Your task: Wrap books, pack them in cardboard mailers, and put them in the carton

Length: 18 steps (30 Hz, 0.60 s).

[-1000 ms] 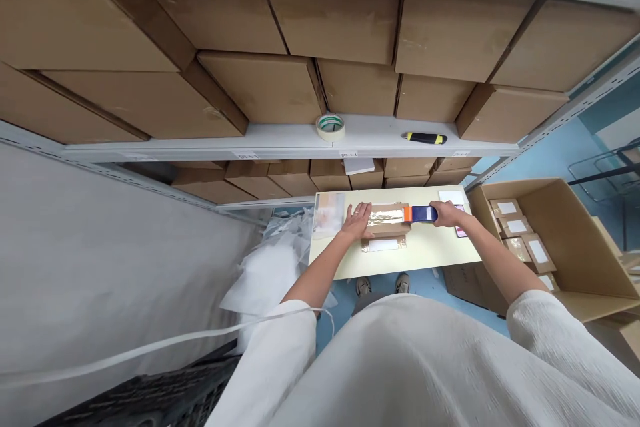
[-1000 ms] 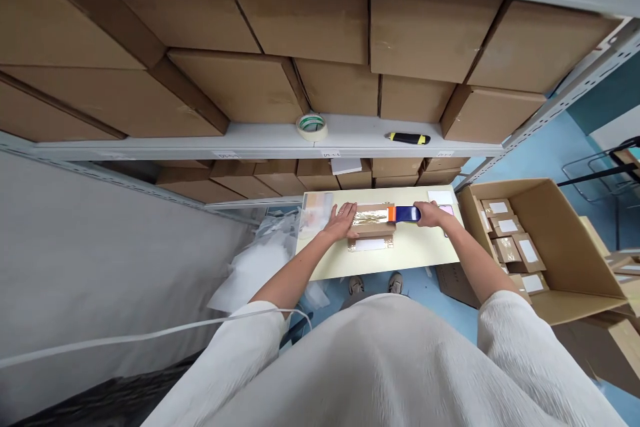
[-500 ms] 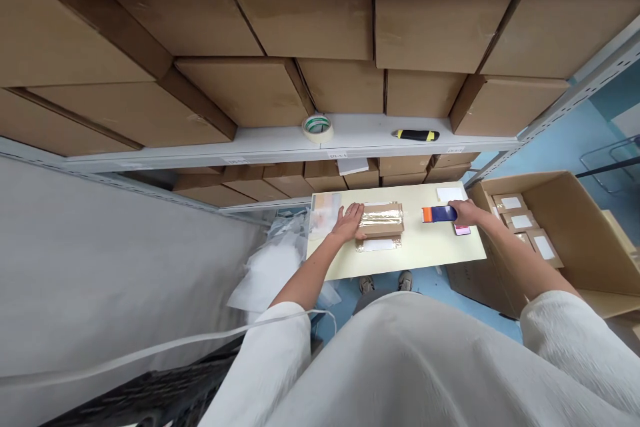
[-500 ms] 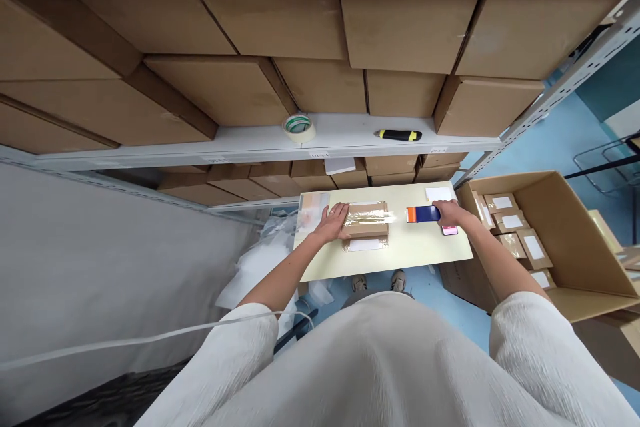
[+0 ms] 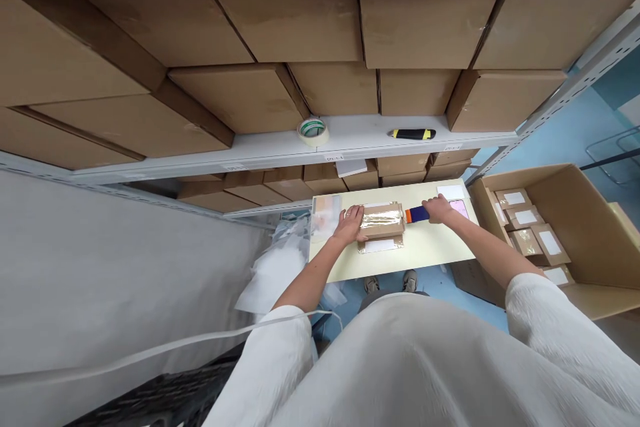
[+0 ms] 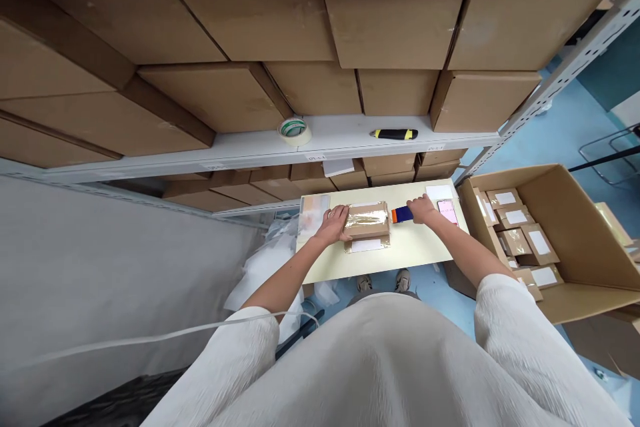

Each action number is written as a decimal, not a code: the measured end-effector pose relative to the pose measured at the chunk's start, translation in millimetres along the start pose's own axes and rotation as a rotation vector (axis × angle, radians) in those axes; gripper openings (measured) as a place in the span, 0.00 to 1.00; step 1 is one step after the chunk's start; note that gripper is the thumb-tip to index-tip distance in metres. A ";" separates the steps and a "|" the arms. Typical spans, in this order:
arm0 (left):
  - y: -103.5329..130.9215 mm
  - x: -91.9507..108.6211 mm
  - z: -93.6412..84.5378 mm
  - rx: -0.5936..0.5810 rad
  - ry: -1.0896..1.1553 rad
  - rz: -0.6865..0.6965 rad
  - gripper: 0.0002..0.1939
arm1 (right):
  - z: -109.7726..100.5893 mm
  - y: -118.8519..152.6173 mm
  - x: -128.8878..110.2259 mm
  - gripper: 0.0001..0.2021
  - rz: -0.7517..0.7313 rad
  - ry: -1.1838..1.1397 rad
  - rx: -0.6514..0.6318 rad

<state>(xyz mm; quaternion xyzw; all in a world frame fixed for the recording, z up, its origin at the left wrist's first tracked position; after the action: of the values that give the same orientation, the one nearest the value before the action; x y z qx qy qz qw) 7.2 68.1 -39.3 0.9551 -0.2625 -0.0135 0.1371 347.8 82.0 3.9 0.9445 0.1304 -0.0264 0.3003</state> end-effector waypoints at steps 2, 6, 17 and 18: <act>0.7 0.8 -0.8 0.003 0.005 -0.006 0.62 | -0.1 -11.9 -12.1 0.24 -0.001 -0.005 0.017; 2.2 1.2 -0.3 0.017 0.013 -0.014 0.62 | -2.4 -30.0 -22.3 0.24 0.028 -0.014 -0.007; 4.2 1.5 -1.7 0.048 0.010 -0.011 0.61 | -10.1 -43.0 -37.9 0.23 0.066 -0.001 -0.098; 4.3 1.6 -2.1 0.047 0.008 -0.011 0.61 | -10.7 -44.2 -37.8 0.23 0.078 -0.021 -0.096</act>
<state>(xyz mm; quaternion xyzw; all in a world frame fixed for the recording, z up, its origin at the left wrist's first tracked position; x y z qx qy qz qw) 6.7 64.2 -36.1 0.9595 -0.2567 -0.0045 0.1155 299.5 114.1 -7.3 0.9332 0.0914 -0.0181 0.3472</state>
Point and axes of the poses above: each hand's wrist, its own y-axis away from the middle knuckle, its own z-axis out of the palm, x = y × z, the point moved 5 cm from there along -y, towards the middle knuckle, and after that the axes turned 15 degrees about -y, right-handed, at the moved point
